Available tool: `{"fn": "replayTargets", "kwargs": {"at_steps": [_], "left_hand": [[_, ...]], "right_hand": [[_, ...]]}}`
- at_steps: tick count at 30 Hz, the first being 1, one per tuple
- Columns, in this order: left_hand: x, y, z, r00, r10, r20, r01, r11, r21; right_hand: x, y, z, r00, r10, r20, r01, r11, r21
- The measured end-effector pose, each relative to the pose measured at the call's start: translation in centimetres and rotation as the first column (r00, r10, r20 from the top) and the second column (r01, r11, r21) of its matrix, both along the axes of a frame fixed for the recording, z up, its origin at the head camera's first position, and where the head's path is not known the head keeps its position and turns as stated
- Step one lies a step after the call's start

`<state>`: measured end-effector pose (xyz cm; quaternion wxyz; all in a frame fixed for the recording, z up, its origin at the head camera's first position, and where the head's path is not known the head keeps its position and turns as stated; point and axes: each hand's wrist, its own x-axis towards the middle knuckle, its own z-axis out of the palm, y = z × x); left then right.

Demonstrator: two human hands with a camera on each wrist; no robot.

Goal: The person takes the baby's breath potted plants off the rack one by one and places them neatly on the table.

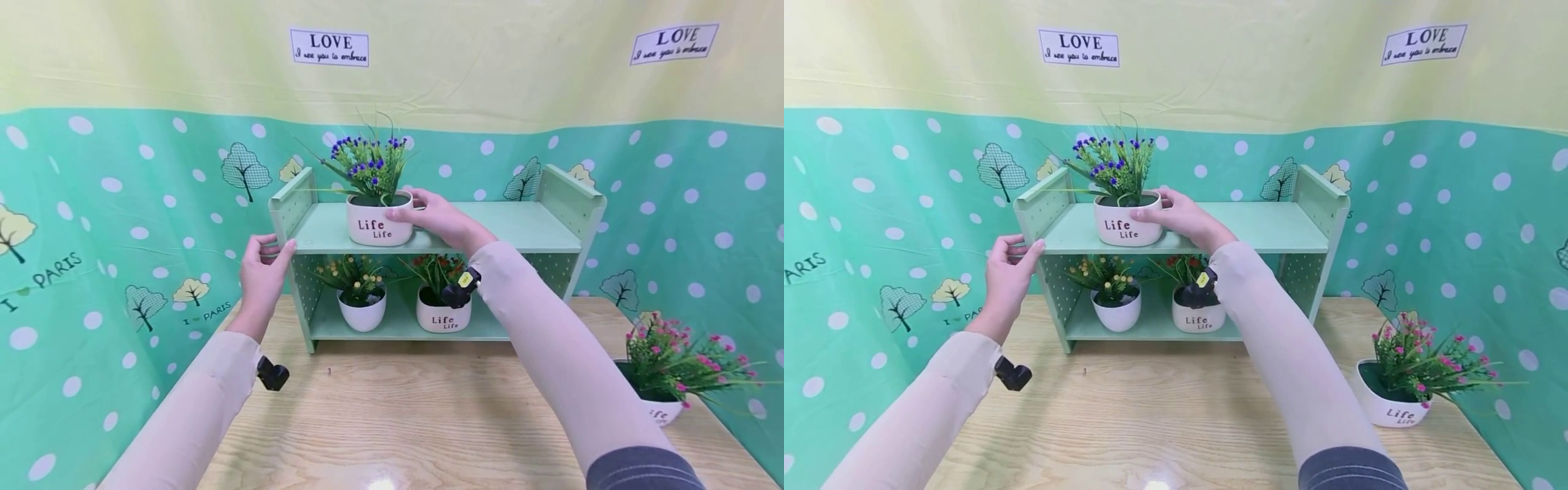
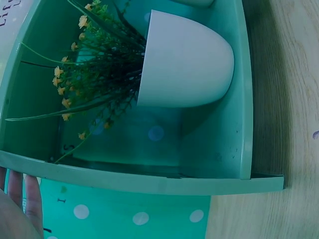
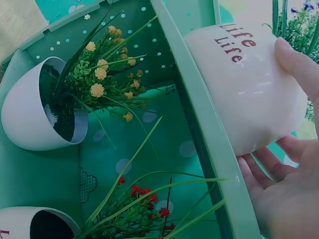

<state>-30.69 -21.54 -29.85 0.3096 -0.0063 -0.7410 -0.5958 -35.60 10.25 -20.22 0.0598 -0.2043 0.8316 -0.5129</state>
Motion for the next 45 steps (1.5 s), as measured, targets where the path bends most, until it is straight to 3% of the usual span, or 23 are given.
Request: {"fn": "replayTargets", "kwargs": {"at_steps": [15, 27, 45], "left_hand": [[-0.1, -0.1, 0.0, 1.000, -0.003, 0.001, 0.003, 1.000, -0.011], [0.0, -0.1, 0.1, 1.000, 0.000, 0.007, 0.000, 1.000, -0.007], [0.0, -0.1, 0.0, 1.000, 0.004, 0.007, -0.004, 1.000, -0.014]], "right_hand": [[0.1, 0.2, -0.1, 0.999, 0.018, -0.039, -0.020, 0.999, -0.044], [1.3, 1.0, 0.0, 0.998, 0.000, -0.055, 0.000, 1.000, 0.005], [2.6, 3.8, -0.7, 0.995, -0.019, -0.098, 0.015, 0.999, -0.042]]}}
